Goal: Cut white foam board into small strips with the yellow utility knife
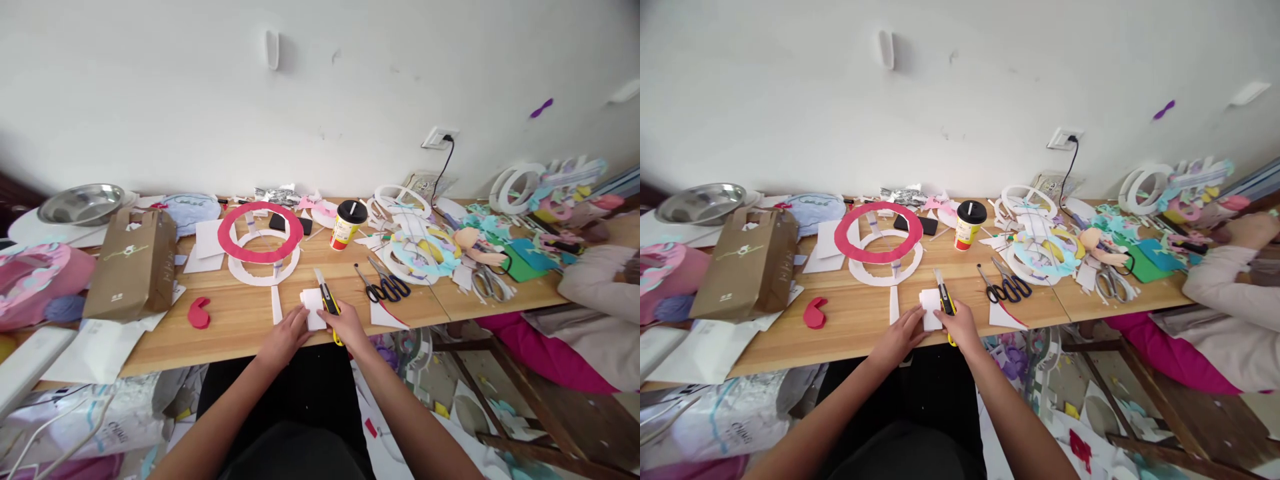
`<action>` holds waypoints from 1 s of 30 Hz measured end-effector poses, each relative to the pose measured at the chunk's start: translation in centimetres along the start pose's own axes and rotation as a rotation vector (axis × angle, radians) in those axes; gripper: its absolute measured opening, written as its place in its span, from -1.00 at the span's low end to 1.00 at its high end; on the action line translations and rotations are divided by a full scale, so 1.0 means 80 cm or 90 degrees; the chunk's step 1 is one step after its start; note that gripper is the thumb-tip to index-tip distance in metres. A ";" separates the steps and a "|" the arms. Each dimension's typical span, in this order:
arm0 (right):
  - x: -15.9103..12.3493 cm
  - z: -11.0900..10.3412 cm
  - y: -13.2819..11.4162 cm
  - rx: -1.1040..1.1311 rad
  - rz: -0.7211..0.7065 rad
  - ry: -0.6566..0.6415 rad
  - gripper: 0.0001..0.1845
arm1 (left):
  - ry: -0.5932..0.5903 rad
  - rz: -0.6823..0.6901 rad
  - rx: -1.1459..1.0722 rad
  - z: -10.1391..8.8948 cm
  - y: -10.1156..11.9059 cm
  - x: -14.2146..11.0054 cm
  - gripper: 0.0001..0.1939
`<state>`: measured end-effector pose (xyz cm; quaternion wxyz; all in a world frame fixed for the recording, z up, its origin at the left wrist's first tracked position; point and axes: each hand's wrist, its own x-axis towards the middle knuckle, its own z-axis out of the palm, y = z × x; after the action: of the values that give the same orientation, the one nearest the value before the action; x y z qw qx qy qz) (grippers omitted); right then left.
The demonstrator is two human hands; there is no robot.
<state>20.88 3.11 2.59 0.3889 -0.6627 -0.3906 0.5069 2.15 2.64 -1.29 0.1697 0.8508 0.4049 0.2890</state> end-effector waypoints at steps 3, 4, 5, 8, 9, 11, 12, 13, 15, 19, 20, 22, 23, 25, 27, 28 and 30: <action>0.001 -0.001 0.004 -0.012 -0.013 -0.013 -0.67 | -0.015 0.016 0.007 -0.002 0.000 0.001 -0.56; 0.001 -0.001 0.005 -0.018 -0.017 -0.016 -0.68 | -0.019 0.016 0.006 -0.002 0.001 0.000 -0.58; 0.002 -0.001 0.005 -0.025 -0.021 -0.020 -0.68 | -0.020 0.013 0.003 -0.003 0.001 0.000 -0.60; 0.002 -0.002 0.003 -0.051 -0.031 -0.027 -0.70 | -0.010 0.001 -0.005 -0.002 0.002 -0.001 -0.63; 0.002 -0.002 0.003 -0.060 -0.035 -0.027 -0.70 | -0.006 0.001 -0.007 -0.001 0.001 -0.001 -0.63; 0.003 -0.001 0.004 -0.076 -0.042 -0.025 -0.70 | 0.001 0.007 -0.011 -0.001 0.000 -0.002 -0.62; 0.004 -0.001 0.006 -0.084 -0.047 -0.022 -0.70 | 0.003 0.010 -0.015 0.000 0.000 -0.002 -0.61; 0.005 -0.001 0.008 -0.092 -0.051 -0.018 -0.69 | 0.003 0.012 -0.018 -0.001 -0.001 -0.001 -0.61; 0.008 -0.001 0.014 -0.109 -0.062 -0.009 -0.69 | -0.005 0.012 -0.027 -0.002 0.000 -0.001 -0.61; 0.014 -0.003 0.025 -0.145 -0.086 0.002 -0.71 | -0.037 -0.010 -0.031 -0.005 0.002 -0.001 -0.62; 0.015 -0.003 0.027 -0.153 -0.092 0.003 -0.71 | -0.036 -0.014 -0.031 -0.005 0.003 -0.001 -0.62; 0.017 -0.005 0.028 -0.166 -0.102 0.004 -0.71 | -0.018 -0.017 -0.031 -0.004 0.003 -0.001 -0.62; 0.017 -0.005 0.027 -0.171 -0.107 0.005 -0.70 | -0.006 -0.018 -0.030 -0.004 0.003 -0.001 -0.62; 0.017 -0.006 0.026 -0.180 -0.117 0.005 -0.70 | 0.016 -0.022 -0.016 -0.002 0.002 0.000 -0.62; 0.016 -0.007 0.026 -0.187 -0.125 0.005 -0.71 | 0.031 -0.018 0.011 -0.002 0.001 0.002 -0.62; 0.015 -0.007 0.025 -0.191 -0.129 0.005 -0.72 | 0.036 -0.011 0.022 -0.001 0.000 0.002 -0.62; 0.015 -0.007 0.025 -0.201 -0.137 0.006 -0.73 | 0.038 0.007 0.032 0.000 -0.002 0.003 -0.62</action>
<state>21.89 3.34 0.47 0.3339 -0.6725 -0.5318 0.3917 2.17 2.94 -1.31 0.1345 0.8481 0.4121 0.3046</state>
